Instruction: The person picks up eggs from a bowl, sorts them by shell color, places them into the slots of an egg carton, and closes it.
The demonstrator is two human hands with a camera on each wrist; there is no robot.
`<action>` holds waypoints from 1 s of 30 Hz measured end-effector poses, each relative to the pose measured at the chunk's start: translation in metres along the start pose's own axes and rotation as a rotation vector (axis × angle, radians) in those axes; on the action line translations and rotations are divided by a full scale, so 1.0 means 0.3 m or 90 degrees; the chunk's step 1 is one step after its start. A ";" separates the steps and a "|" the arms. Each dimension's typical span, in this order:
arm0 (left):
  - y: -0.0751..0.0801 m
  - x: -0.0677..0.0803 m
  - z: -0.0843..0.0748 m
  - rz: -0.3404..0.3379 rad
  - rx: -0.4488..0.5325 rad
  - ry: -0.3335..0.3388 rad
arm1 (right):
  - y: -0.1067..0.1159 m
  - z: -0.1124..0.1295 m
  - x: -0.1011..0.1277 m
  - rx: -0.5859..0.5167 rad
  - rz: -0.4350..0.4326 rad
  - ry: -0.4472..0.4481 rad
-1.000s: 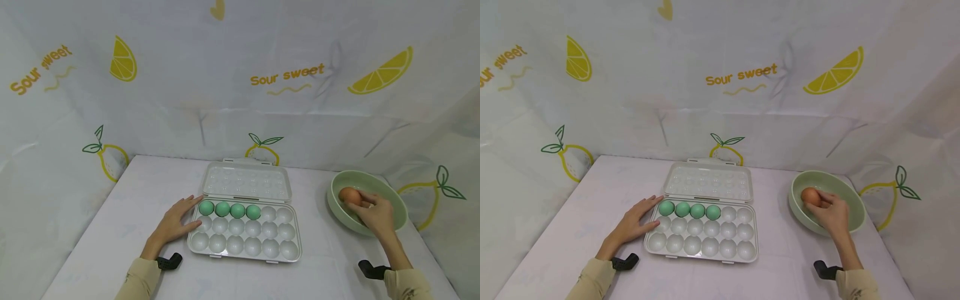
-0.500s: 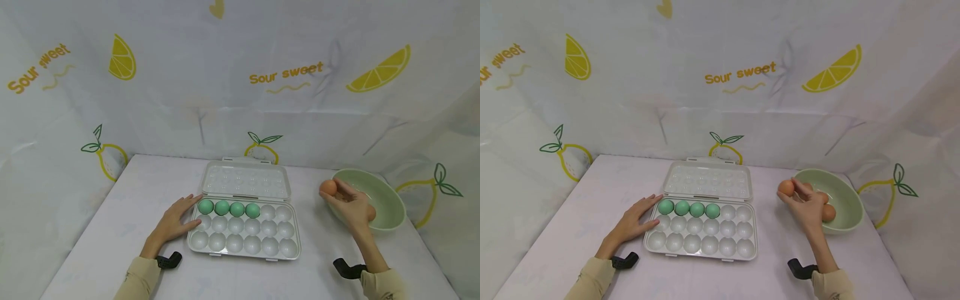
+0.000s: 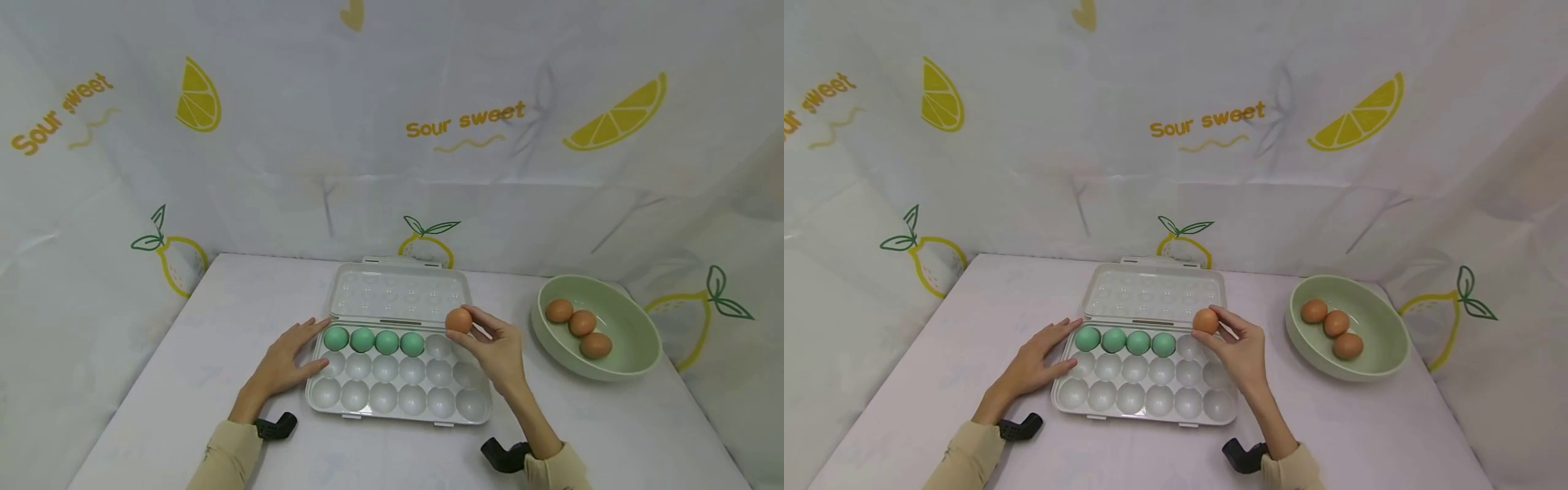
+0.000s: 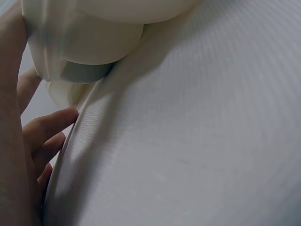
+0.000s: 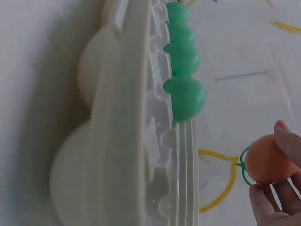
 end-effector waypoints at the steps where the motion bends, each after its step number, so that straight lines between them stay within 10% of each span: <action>1: 0.000 0.001 0.002 0.001 -0.001 0.002 | -0.023 0.001 0.006 -0.007 0.007 0.001; 17: -0.006 0.001 0.013 -0.016 -0.018 -0.010 | -0.409 0.055 0.092 -0.141 0.129 -0.004; 30: -0.002 0.005 0.001 -0.012 -0.007 -0.029 | -0.599 0.047 0.155 -0.123 0.176 0.012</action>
Point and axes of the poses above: each hand's wrist, its own x-axis away from the middle knuckle, its own y-axis out of the back of the hand, z = x × y, the point moved 7 cm from there along -x, towards the middle knuckle, and after that the axes turned 11 degrees about y, right-handed, at the moved point
